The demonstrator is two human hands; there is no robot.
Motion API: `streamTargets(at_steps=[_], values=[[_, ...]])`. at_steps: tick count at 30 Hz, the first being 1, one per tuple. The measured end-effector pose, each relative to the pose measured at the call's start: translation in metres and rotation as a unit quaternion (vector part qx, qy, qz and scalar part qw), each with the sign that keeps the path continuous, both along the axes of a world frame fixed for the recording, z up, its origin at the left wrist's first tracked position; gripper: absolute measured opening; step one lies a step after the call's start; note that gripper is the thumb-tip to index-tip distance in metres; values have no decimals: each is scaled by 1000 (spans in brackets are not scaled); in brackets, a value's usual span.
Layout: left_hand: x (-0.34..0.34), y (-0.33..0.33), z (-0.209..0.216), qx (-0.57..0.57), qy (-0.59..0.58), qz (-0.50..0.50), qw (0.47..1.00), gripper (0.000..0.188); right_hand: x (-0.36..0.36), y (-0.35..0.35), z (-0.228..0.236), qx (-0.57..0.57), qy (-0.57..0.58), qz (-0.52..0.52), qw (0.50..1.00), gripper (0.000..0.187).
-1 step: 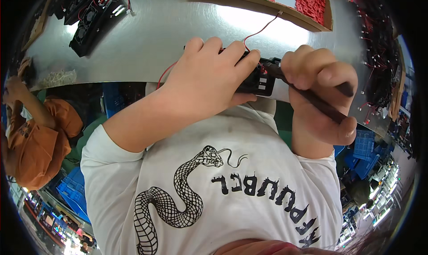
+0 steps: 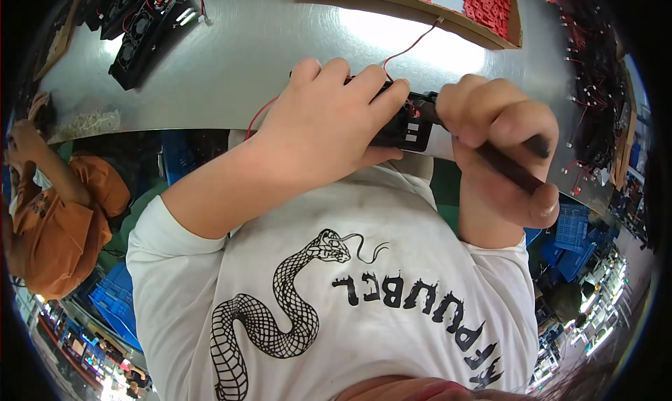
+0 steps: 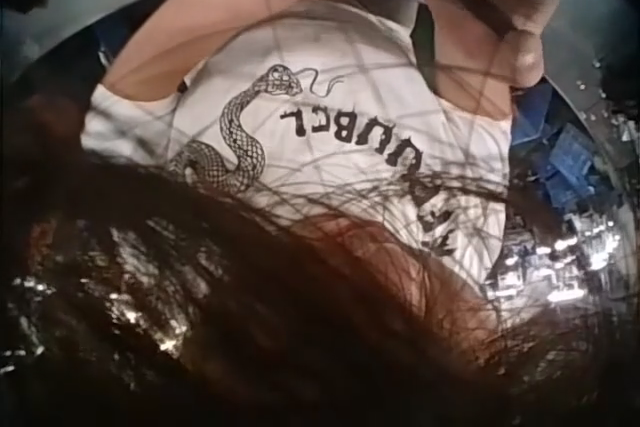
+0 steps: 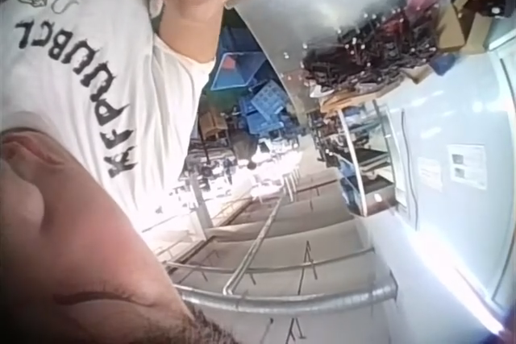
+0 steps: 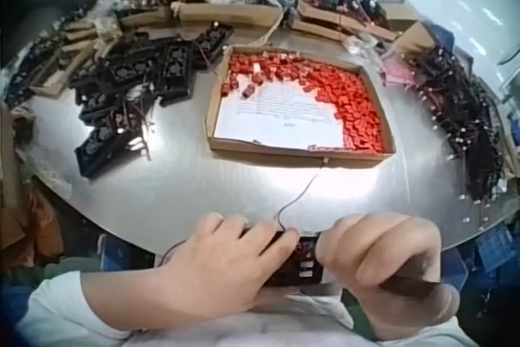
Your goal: The recorder is assembling electrical components by inserting wires into black housings and using crimping pliers to secure them.
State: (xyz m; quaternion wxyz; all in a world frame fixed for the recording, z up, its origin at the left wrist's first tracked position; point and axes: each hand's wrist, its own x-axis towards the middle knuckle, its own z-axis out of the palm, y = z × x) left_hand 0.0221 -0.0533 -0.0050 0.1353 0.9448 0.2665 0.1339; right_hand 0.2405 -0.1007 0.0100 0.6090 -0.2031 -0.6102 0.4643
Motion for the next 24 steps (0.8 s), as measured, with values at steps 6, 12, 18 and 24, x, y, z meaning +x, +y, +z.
streamTargets(at_steps=[6, 12, 18, 24], values=[[0, 28, 1, -41, -9, -113, 993, 62, 2, 47, 21, -91, -6, 358, 929, 71], [-2, 7, -3, 37, -5, 1, 999, 64, 21, 4, 8, -53, 67, 27, 996, 86], [-1, 5, -6, 62, -8, 14, 998, 67, 8, -4, 2, -67, 165, -57, 982, 91], [0, 2, -6, 51, -5, 15, 999, 69, 2, -5, -3, -76, 160, -95, 980, 88]])
